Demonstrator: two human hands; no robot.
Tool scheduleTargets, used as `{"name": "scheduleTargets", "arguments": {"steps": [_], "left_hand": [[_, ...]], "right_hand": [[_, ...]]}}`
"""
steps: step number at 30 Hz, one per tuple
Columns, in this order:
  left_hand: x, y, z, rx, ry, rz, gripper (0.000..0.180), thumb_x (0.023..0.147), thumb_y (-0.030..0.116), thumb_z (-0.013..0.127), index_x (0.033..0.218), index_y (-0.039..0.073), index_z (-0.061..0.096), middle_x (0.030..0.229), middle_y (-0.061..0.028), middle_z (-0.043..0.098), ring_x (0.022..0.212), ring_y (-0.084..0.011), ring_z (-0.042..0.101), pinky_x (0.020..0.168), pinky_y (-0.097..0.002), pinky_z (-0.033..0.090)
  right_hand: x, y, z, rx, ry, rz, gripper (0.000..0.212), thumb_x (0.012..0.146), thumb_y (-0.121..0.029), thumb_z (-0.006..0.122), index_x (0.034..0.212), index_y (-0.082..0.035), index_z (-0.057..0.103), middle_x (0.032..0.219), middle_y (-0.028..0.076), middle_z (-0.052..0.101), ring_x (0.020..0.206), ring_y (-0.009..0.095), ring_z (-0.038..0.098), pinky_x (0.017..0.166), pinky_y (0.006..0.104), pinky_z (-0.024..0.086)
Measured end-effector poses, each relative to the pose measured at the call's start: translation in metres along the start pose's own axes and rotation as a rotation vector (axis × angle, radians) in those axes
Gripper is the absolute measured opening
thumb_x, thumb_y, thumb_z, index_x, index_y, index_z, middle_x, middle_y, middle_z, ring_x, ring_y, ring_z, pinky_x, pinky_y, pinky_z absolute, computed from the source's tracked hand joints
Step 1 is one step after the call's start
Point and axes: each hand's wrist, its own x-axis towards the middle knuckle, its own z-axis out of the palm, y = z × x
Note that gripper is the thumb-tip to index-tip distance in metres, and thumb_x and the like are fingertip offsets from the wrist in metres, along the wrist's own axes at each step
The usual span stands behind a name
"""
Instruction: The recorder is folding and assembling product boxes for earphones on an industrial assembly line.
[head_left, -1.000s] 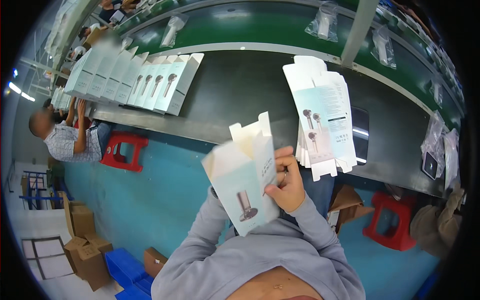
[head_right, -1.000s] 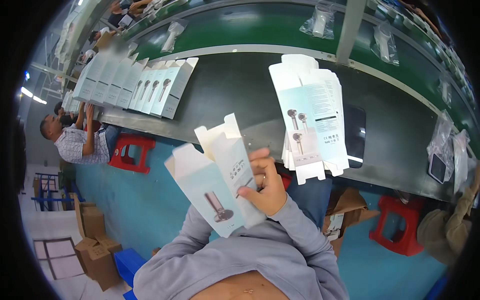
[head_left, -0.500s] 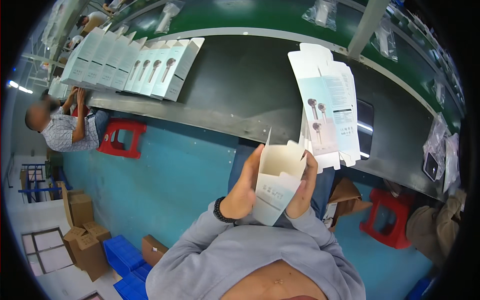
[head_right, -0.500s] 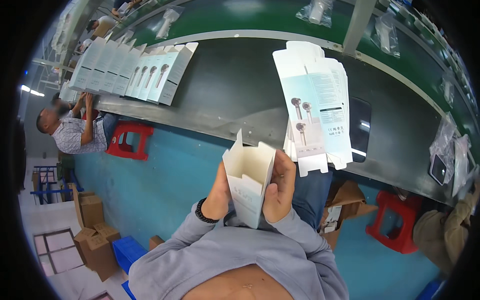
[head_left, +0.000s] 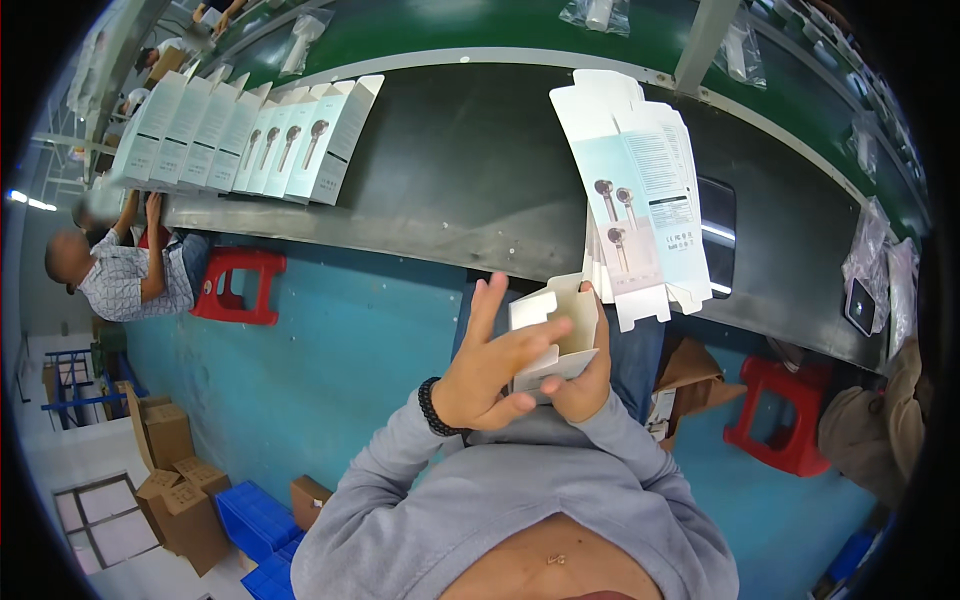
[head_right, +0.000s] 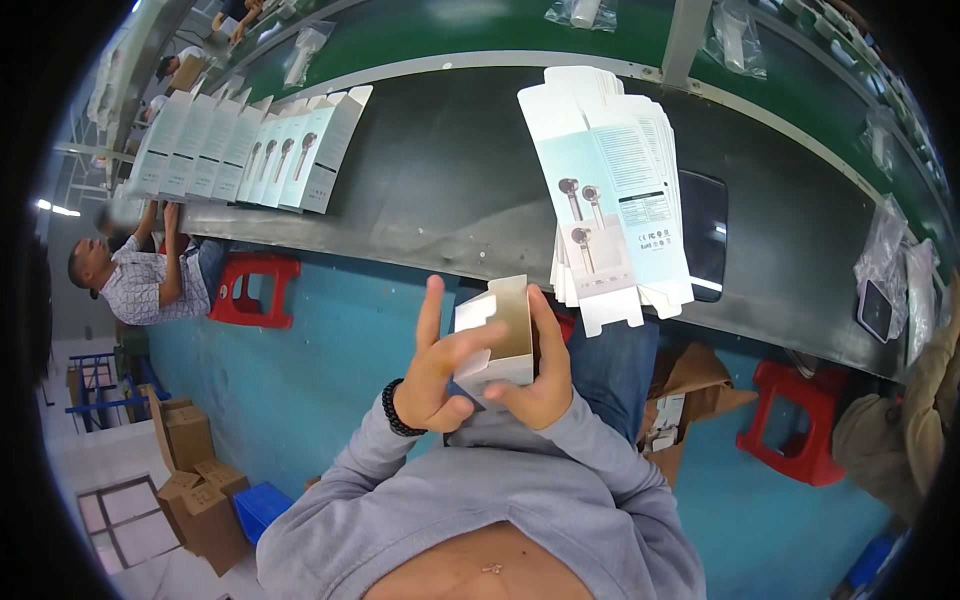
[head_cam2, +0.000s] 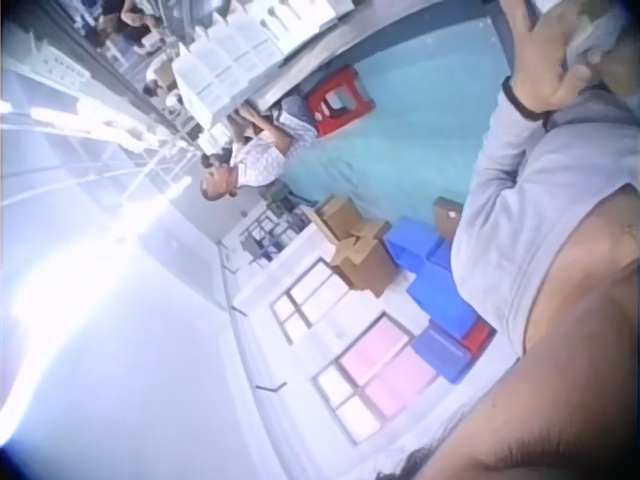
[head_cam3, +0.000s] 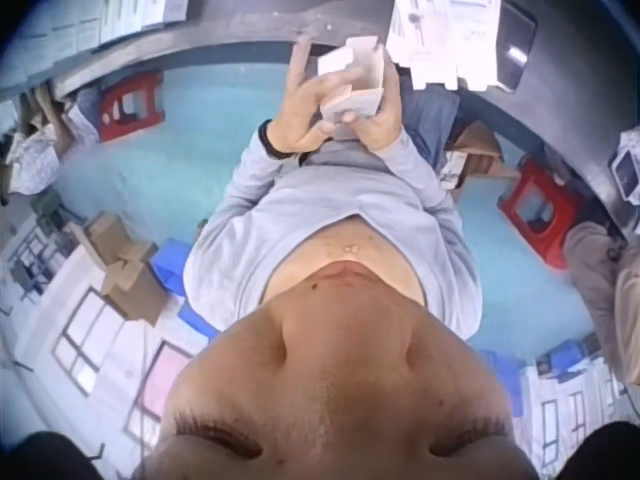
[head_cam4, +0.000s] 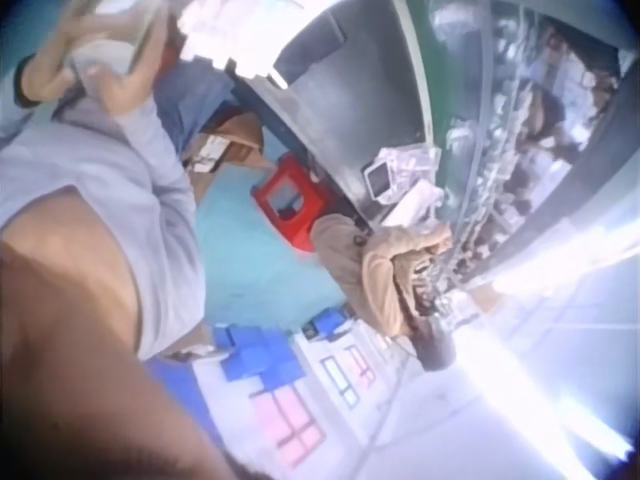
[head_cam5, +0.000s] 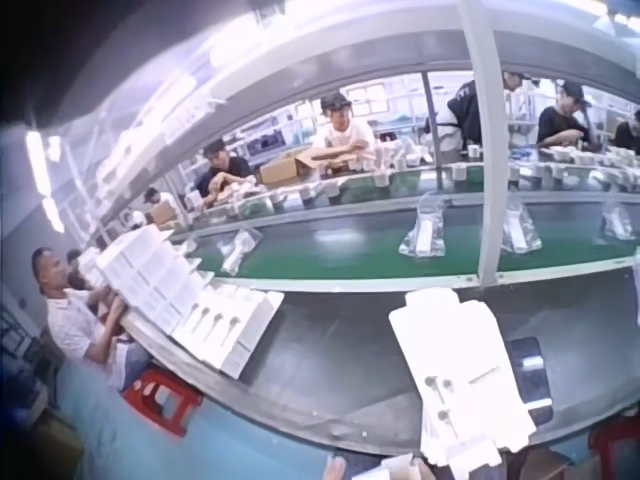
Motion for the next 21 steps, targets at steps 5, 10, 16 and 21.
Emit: {"name": "scheduleTargets", "arguments": {"steps": [5, 10, 16, 21], "left_hand": [[0.022, 0.005, -0.019, 0.109, -0.187, -0.121, 0.054, 0.086, 0.046, 0.045, 0.125, 0.008, 0.046, 0.096, -0.0067, 0.062, 0.128, -0.0408, 0.024, 0.098, -0.0628, 0.007], [0.029, -0.01, 0.002, -0.227, 0.08, 0.002, 0.047, 0.083, 0.019, 0.055, 0.127, 0.011, 0.038, 0.092, -0.0099, 0.061, 0.111, -0.0386, 0.045, 0.092, -0.052, 0.03], [0.049, 0.001, 0.032, -0.226, 0.161, 0.073, 0.058, 0.077, -0.001, 0.051, 0.127, 0.016, 0.027, 0.086, -0.0098, 0.05, 0.087, -0.0295, 0.051, 0.077, -0.0416, 0.041], [0.035, -0.008, 0.014, -0.078, -0.009, 0.148, 0.046, 0.078, 0.0, 0.05, 0.119, 0.01, 0.031, 0.086, -0.0092, 0.044, 0.069, -0.0192, 0.042, 0.064, -0.0331, 0.037]], "right_hand": [[0.009, 0.001, -0.011, -0.505, -0.071, -0.329, 0.1, 0.063, -0.047, 0.074, 0.134, 0.001, 0.023, 0.123, 0.018, 0.04, 0.107, 0.028, 0.046, 0.085, 0.0377, 0.04], [0.023, -0.011, 0.014, 0.05, -0.017, -0.265, 0.057, 0.083, -0.03, 0.058, 0.123, 0.0, 0.03, 0.116, 0.018, 0.043, 0.104, 0.025, 0.045, 0.09, 0.0362, 0.035], [0.017, -0.018, 0.006, 0.059, 0.335, -0.327, 0.04, 0.089, -0.028, 0.046, 0.115, 0.0, 0.034, 0.114, 0.024, 0.047, 0.097, 0.022, 0.052, 0.083, 0.0326, 0.043], [0.019, -0.022, -0.007, -0.404, 0.254, -0.411, 0.027, 0.084, -0.024, 0.055, 0.102, -0.005, 0.06, 0.115, 0.016, 0.05, 0.097, 0.03, 0.049, 0.087, 0.038, 0.036]]}}
